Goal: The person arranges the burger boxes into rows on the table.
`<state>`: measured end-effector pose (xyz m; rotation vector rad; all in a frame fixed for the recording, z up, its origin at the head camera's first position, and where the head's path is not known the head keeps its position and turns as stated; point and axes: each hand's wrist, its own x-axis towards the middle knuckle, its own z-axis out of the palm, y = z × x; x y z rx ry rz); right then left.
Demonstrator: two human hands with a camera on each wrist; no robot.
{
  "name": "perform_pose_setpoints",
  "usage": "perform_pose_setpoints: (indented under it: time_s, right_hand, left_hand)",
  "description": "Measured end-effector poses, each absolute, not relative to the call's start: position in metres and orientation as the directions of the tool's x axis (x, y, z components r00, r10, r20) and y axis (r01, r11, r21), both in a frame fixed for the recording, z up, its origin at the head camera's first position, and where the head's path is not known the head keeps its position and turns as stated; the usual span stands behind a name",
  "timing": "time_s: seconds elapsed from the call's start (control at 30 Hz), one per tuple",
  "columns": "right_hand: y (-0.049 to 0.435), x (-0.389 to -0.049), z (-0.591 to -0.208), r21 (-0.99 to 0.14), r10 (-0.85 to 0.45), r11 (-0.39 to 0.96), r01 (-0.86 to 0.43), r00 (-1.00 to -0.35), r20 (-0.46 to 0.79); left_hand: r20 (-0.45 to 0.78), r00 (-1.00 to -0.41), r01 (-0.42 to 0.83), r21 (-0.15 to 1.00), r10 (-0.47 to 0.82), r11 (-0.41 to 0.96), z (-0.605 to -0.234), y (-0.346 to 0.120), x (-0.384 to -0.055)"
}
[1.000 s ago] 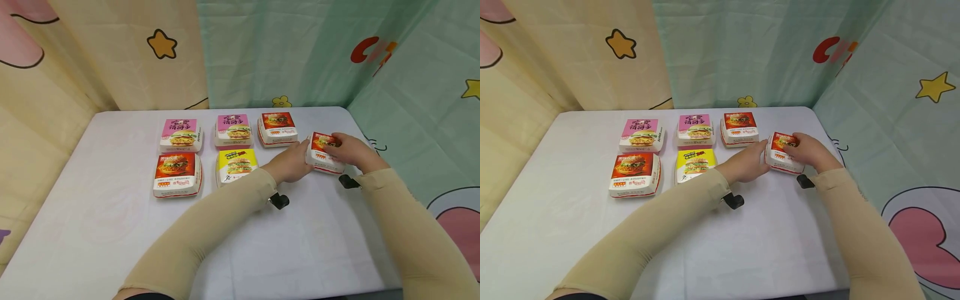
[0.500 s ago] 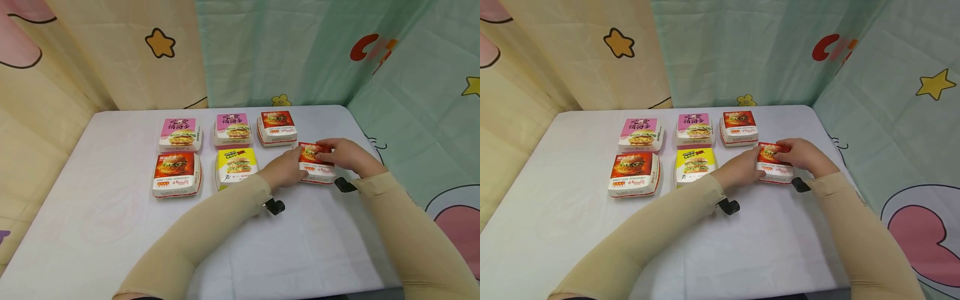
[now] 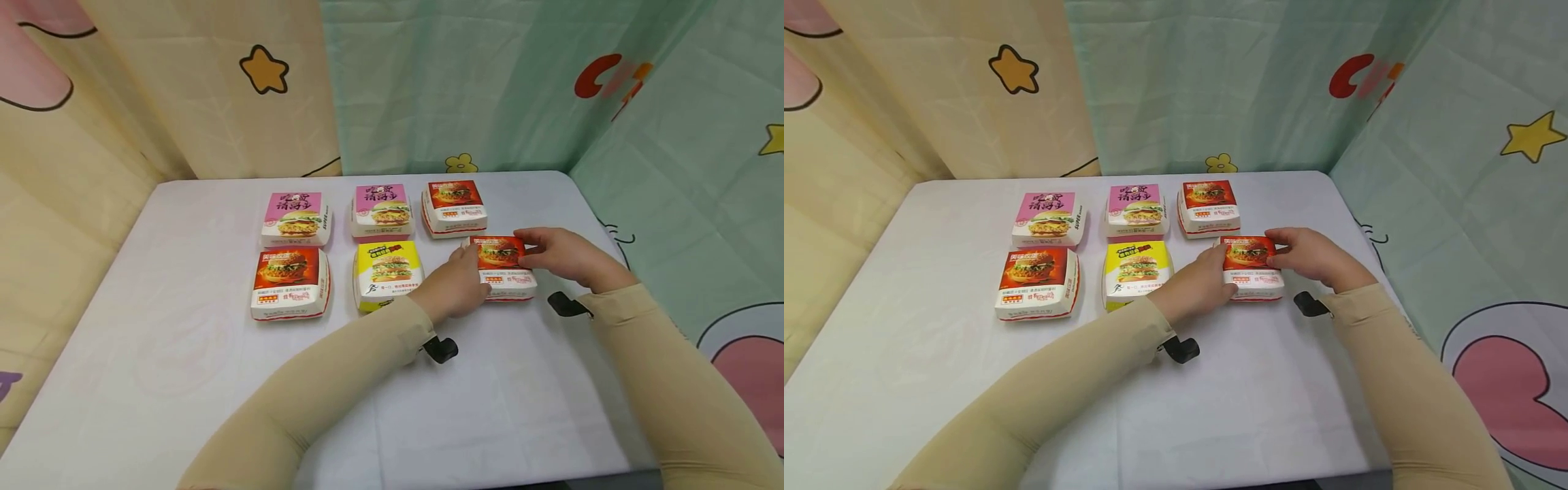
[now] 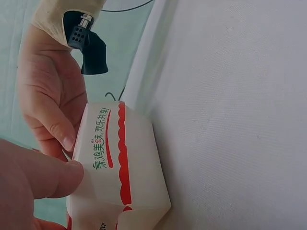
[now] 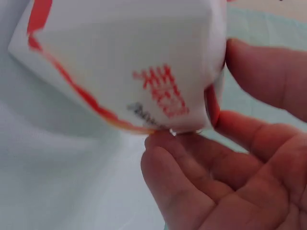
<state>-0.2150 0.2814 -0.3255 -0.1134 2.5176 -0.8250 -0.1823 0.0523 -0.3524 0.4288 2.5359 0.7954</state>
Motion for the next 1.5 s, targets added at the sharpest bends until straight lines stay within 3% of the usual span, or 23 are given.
perform_pose_setpoints:
  time_s: [0.47,0.67,0.93,1.5]
  right_hand:
    - [0.282,-0.217,-0.329,-0.645,-0.333,0.761,0.069,-0.812,-0.480]
    - [0.275,-0.216,-0.329,-0.623,-0.315,0.781,0.050,-0.829,-0.462]
    - [0.268,-0.217,-0.332,-0.635,-0.288,0.770,0.061,-0.855,-0.431]
    - [0.260,-0.217,-0.332,-0.617,-0.261,0.781,0.094,-0.849,-0.459]
  left_hand:
    - [-0.358,-0.849,0.104,0.608,0.389,0.787,-0.351,0.043,-0.168]
    - [-0.359,-0.854,0.088,0.612,0.375,0.786,-0.350,0.039,-0.166]
    - [-0.376,-0.849,-0.024,0.730,0.371,0.683,-0.357,0.039,-0.160]
    - [-0.342,-0.883,-0.063,0.764,0.321,0.642,-0.368,0.040,-0.150]
